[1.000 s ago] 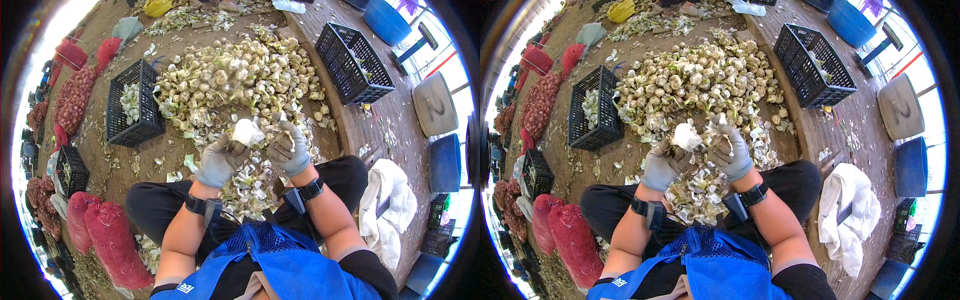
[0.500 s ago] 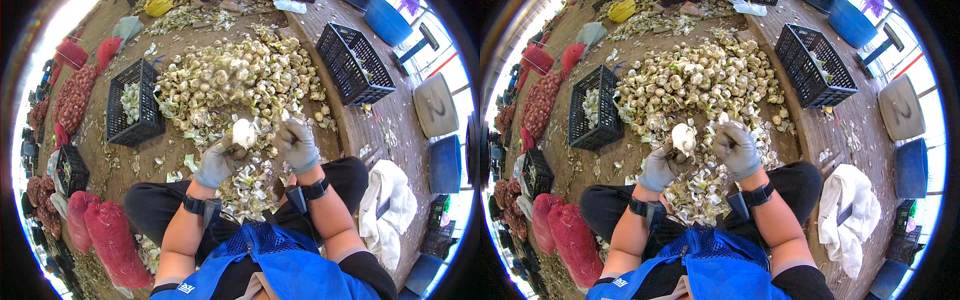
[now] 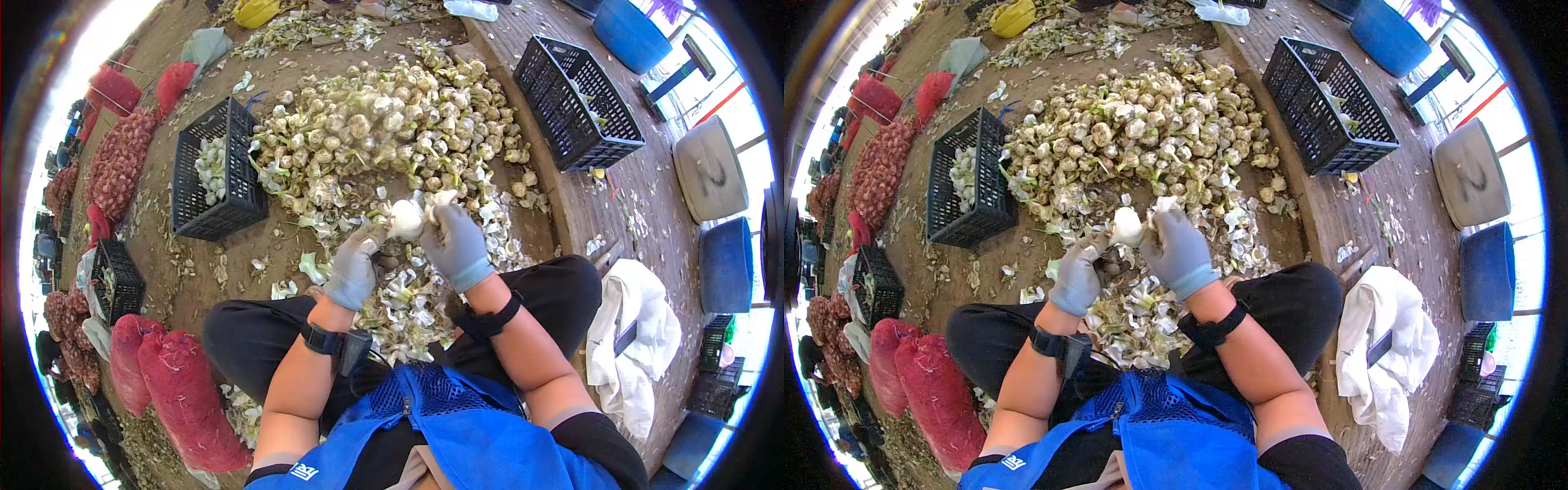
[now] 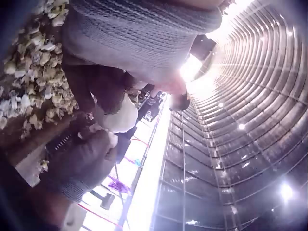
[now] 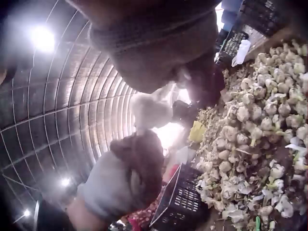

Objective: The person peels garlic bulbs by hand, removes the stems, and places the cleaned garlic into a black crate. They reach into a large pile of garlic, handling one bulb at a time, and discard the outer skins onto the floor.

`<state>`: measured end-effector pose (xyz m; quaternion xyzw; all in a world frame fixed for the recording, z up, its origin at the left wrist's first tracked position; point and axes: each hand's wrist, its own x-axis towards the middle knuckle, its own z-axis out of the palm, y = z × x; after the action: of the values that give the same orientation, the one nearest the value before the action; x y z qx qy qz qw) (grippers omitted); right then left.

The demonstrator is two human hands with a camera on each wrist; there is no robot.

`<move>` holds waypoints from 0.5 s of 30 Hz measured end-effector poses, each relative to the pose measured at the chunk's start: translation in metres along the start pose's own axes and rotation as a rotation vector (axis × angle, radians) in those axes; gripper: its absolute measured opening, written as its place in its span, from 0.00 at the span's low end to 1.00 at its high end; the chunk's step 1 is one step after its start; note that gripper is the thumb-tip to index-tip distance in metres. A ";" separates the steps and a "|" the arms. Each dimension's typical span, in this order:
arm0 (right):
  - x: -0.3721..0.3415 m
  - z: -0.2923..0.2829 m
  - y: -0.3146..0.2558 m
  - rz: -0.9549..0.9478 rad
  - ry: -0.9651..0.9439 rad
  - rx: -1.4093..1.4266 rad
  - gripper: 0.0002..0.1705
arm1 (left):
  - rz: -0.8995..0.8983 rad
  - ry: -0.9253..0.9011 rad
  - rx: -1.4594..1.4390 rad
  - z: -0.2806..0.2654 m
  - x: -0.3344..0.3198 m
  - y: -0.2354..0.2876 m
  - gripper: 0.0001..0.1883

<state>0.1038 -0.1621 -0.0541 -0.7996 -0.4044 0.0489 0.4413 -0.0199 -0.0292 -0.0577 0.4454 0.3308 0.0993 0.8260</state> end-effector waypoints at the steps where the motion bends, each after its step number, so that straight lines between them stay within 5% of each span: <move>1: 0.004 -0.002 0.009 0.058 0.051 -0.028 0.15 | -0.004 0.003 0.001 -0.005 0.001 -0.001 0.14; 4: 0.018 -0.022 0.019 0.291 0.049 -0.109 0.19 | -0.319 -0.308 -0.645 -0.020 0.008 -0.003 0.16; 9: 0.008 -0.011 0.027 0.176 -0.005 -0.132 0.28 | -0.459 -0.294 -0.890 -0.016 0.007 0.002 0.17; 11: 0.002 0.000 0.025 0.227 0.063 0.518 0.25 | -0.470 -0.308 -0.942 -0.016 0.006 0.002 0.17; 15: 0.010 -0.013 0.019 0.380 -0.247 0.869 0.28 | -0.488 -0.436 -0.956 -0.019 0.006 -0.003 0.17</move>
<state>0.1277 -0.1691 -0.0579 -0.5894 -0.2431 0.3873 0.6660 -0.0280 -0.0153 -0.0697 -0.0562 0.1645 -0.0496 0.9835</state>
